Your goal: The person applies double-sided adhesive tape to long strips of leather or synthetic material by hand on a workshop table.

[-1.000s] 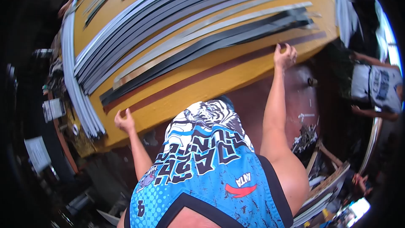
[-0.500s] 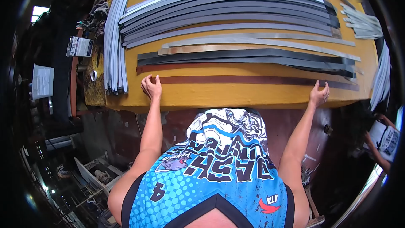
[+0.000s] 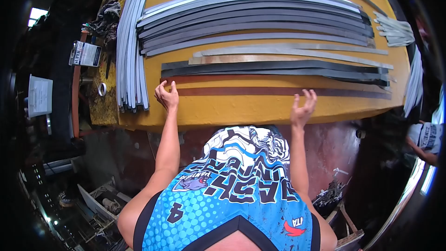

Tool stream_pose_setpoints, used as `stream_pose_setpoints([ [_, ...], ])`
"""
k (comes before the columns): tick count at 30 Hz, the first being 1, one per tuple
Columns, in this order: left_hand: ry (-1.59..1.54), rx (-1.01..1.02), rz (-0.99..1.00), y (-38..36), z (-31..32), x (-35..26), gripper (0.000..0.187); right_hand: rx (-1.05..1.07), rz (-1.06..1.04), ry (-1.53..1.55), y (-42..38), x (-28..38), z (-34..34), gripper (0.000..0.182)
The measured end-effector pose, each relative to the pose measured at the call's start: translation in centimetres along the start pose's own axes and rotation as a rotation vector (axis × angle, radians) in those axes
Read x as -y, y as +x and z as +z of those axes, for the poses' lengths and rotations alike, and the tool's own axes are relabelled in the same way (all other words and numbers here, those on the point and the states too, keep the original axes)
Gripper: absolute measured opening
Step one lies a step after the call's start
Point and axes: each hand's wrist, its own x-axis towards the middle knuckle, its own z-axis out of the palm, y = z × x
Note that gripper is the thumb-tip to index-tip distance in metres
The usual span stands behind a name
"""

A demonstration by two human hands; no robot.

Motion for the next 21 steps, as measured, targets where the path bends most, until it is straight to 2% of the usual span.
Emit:
stream_pose_setpoints([
  [2, -0.061, 0.019, 0.018, 1.7, 0.5, 0.6, 0.034, 0.036, -0.035, -0.002, -1.8, 3.5, 1.0, 0.028],
  [4, -0.096, 0.021, 0.082, 3.4, 0.9, 0.2, 0.029, 0.164, -0.092, 0.068, -2.8, 6.2, 1.6, 0.022],
  [7, -0.264, 0.151, 0.110, 6.5, 2.5, -0.1, 0.023, 0.232, -0.118, 0.167, -3.6, 8.7, 2.5, 0.017],
  [9, -0.257, 0.141, 0.190, 7.6, 3.2, -1.2, 0.019, 0.207, -0.117, 0.190, -3.9, 10.1, 3.0, 0.014],
  [11, -0.432, 0.302, 0.155, 8.1, 4.0, -3.5, 0.017, 0.249, -0.072, 0.269, -4.2, 10.7, 3.6, 0.014],
  [12, -0.432, 0.320, 0.245, 8.1, 4.3, -5.1, 0.018, 0.245, -0.055, 0.312, -4.4, 10.7, 4.3, 0.013],
  [15, -0.374, 0.593, 0.325, 6.9, 4.8, -10.0, 0.026, 0.283, -0.009, 0.344, -4.4, 11.8, 3.9, 0.012],
  [16, -0.402, 0.613, 0.343, 6.5, 5.0, -11.2, 0.026, 0.258, 0.004, 0.316, -4.3, 12.0, 3.7, 0.012],
  [18, -0.267, 0.546, 0.444, 5.5, 5.3, -12.7, 0.030, 0.288, 0.010, 0.370, -4.2, 12.3, 3.4, 0.012],
  [21, -0.255, 0.556, 0.398, 5.0, 6.0, -13.0, 0.028, 0.292, -0.006, 0.374, -4.1, 12.2, 3.2, 0.012],
])
